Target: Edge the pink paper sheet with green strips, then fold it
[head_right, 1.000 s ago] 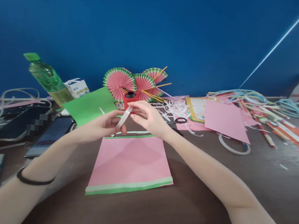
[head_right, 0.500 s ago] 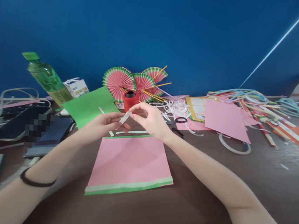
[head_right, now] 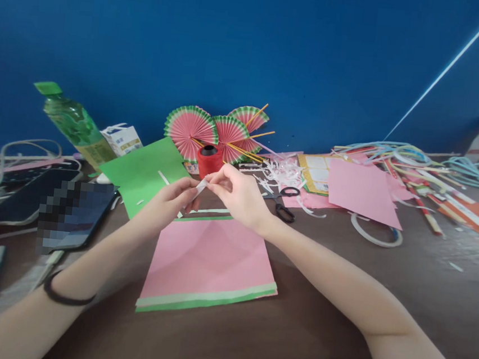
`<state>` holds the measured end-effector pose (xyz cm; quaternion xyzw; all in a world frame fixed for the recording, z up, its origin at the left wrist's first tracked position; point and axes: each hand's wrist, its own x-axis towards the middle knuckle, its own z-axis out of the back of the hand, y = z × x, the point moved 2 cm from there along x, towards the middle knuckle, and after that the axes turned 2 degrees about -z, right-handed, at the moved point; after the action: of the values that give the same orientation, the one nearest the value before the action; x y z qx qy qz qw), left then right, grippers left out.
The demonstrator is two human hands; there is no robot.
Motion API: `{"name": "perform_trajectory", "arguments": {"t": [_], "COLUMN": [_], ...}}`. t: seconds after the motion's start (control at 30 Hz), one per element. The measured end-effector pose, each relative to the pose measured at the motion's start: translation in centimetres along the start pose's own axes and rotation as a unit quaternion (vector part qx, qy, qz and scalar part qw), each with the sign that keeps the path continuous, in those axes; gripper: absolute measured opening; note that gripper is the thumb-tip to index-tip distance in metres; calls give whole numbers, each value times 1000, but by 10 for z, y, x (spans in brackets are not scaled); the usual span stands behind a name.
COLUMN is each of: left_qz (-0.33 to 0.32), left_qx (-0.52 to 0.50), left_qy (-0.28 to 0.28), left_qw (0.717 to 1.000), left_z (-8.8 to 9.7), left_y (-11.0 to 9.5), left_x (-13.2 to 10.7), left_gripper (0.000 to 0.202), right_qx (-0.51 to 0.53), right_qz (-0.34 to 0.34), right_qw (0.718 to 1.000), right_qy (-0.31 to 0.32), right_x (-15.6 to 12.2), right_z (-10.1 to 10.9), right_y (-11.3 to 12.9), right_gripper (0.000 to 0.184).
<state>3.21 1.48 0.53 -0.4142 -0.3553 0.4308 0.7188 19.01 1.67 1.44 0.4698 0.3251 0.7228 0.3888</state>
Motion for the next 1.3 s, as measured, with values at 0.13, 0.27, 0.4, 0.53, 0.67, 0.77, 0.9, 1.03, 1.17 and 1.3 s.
{"name": "perform_trajectory", "arguments": {"t": [0.13, 0.27, 0.4, 0.53, 0.67, 0.77, 0.9, 1.03, 1.17, 1.3], "left_qz": [-9, 8, 25, 17, 9, 9, 20, 21, 18, 22], "left_qx": [28, 9, 22, 64, 72, 56, 16, -17, -42, -57], "left_qy": [-6, 13, 33, 21, 20, 18, 11, -12, -33, -51], "left_qw": [1000, 1000, 999, 998, 997, 998, 1000, 1000, 998, 997], "left_z": [-2, -4, 3, 13, 16, 16, 14, 10, 4, 0], "left_y": [1, 1, -5, -14, -16, -12, -8, -9, -9, -7], "left_x": [0, 0, -1, -3, -3, -2, -2, -2, -3, -3], "left_gripper": [18, 19, 22, 24, 24, 24, 22, 19, 18, 17], "right_qx": [-5, -22, -37, -49, -67, -94, -126, -134, -152, -161], "right_qz": [-1, -9, -2, 14, 32, 44, 59, 72, 72, 70], "right_qw": [1000, 1000, 999, 998, 997, 994, 990, 988, 986, 984], "right_qy": [5, 6, 7, 22, 34, 31, 25, 11, -1, -2], "right_x": [-2, -2, -3, -6, -10, -11, -12, -14, -15, -16], "right_z": [-1, -1, -1, -4, -6, -7, -9, -10, -12, -14], "right_y": [0, 0, 0, 4, 6, 7, 6, 5, 1, -4], "right_gripper": [7, 9, 8, 6, 5, 7, 6, 6, 8, 9]}}
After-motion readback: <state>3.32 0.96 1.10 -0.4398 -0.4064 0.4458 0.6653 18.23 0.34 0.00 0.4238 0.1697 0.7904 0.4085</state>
